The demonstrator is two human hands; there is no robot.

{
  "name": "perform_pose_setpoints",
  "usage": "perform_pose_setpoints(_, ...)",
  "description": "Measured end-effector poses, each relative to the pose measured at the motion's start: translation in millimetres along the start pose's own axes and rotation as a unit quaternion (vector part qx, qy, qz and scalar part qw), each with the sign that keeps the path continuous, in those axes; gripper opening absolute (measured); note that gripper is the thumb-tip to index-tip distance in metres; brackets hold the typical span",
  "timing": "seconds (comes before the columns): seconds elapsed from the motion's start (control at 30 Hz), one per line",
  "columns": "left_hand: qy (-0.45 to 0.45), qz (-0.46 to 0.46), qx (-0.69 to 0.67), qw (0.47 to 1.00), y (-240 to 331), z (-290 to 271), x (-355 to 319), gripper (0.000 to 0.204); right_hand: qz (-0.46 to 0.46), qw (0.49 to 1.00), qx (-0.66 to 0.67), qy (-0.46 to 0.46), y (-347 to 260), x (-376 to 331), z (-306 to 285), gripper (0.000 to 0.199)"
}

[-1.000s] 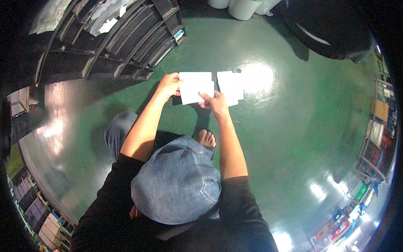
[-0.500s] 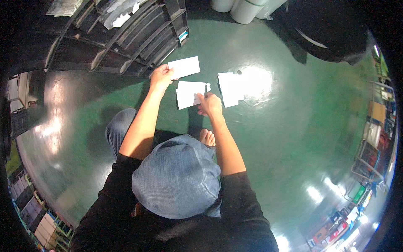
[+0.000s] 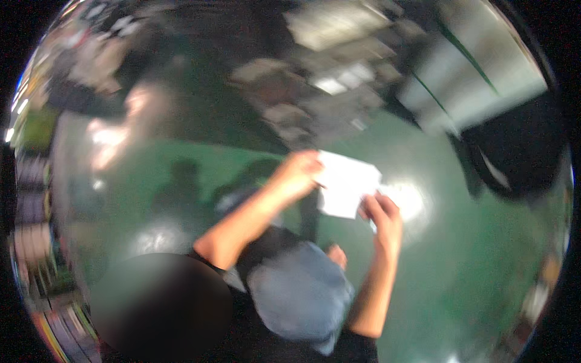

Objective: The person walks through a warehouse and squats to apply adhesive labels to stacked black crates. They peel the backing from each label and press it onto the crate surface, repeating this process for multiple crates.

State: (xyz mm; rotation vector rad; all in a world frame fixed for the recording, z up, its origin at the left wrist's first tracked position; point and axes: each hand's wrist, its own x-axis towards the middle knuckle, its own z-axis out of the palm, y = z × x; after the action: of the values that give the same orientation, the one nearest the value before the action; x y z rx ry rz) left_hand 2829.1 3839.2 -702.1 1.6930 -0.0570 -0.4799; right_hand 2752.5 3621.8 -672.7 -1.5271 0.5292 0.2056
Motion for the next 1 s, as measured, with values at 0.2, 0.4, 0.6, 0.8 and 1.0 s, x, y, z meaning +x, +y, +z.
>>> perform_pose_setpoints(0.2, 0.006, 0.035, -0.160, 0.987, 7.1, 9.7, 1.8, 0.014, -0.069, 0.997, 0.045, -0.002, -9.0, 10.4, 3.3, 0.015)
perform_pose_setpoints(0.4, 0.325, 0.214, 0.146, 0.909, 28.9, 9.9, -25.9, 0.016, -0.089, 0.996, -0.023, 0.004, -16.4, 5.8, 13.3, 0.021)
perform_pose_setpoints(0.6, 0.142, 0.287, 0.105, 0.941, 57.1, 17.7, -57.6, 0.013, -0.089, 0.992, 0.020, -0.081, -43.7, -2.3, 34.3, 0.019)
perform_pose_setpoints(0.8, 0.155, 0.263, 0.036, 0.951, 65.7, 8.0, -56.5, 0.013, -0.102, 0.988, 0.032, -0.112, -69.2, -7.8, 56.5, 0.016)
perform_pose_setpoints(1.0, 0.136, 0.193, -0.020, 0.971, 73.8, 1.9, -59.7, 0.017, -0.137, 0.982, 0.054, -0.120, -74.7, -2.8, 64.8, 0.013)
